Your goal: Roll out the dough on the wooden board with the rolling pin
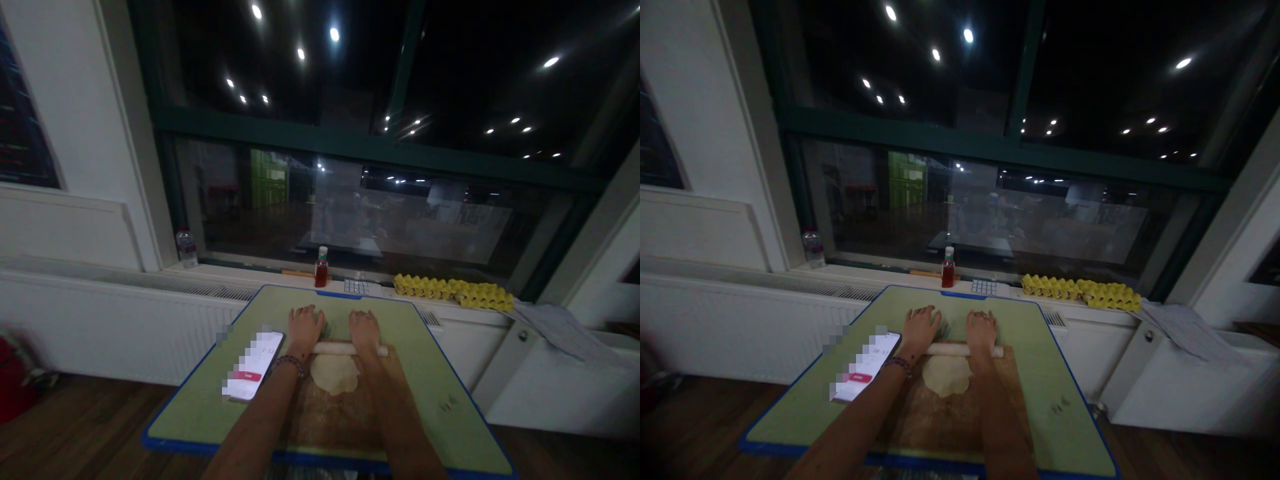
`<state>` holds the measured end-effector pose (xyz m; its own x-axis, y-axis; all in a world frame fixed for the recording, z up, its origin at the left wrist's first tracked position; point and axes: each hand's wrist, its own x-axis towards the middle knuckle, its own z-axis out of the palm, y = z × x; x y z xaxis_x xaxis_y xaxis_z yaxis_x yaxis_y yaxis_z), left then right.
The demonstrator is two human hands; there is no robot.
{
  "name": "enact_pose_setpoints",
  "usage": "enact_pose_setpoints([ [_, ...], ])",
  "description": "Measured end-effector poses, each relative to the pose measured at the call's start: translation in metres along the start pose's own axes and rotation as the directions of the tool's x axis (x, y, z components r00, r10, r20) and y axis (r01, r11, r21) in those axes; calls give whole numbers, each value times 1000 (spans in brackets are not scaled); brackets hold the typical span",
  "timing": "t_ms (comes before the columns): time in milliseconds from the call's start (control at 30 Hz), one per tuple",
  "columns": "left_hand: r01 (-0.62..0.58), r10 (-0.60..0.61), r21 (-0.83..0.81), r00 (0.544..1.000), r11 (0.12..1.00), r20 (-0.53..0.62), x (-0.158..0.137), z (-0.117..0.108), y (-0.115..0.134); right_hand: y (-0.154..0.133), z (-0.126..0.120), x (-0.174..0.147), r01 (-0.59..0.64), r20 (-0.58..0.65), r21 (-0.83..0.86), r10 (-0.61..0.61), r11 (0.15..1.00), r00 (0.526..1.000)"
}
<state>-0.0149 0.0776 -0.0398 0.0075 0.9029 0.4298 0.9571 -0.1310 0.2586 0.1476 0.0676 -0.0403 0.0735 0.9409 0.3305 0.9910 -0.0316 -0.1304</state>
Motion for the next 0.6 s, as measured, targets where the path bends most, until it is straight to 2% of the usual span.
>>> enact_pose_setpoints([
  [200,2,-2,18,1000,1000,18,4,-2,1,-1,1,4,-56,-22,20,56,998,998],
  [367,17,-18,29,999,999,29,8,0,1,-1,3,8,-65,12,58,64,996,998],
  [533,15,-16,40,999,999,34,13,4,1,-3,6,11,-145,-56,97,151,985,987],
  [600,14,-15,40,999,999,37,14,5,0,-2,7,12,-128,-57,71,133,989,990],
])
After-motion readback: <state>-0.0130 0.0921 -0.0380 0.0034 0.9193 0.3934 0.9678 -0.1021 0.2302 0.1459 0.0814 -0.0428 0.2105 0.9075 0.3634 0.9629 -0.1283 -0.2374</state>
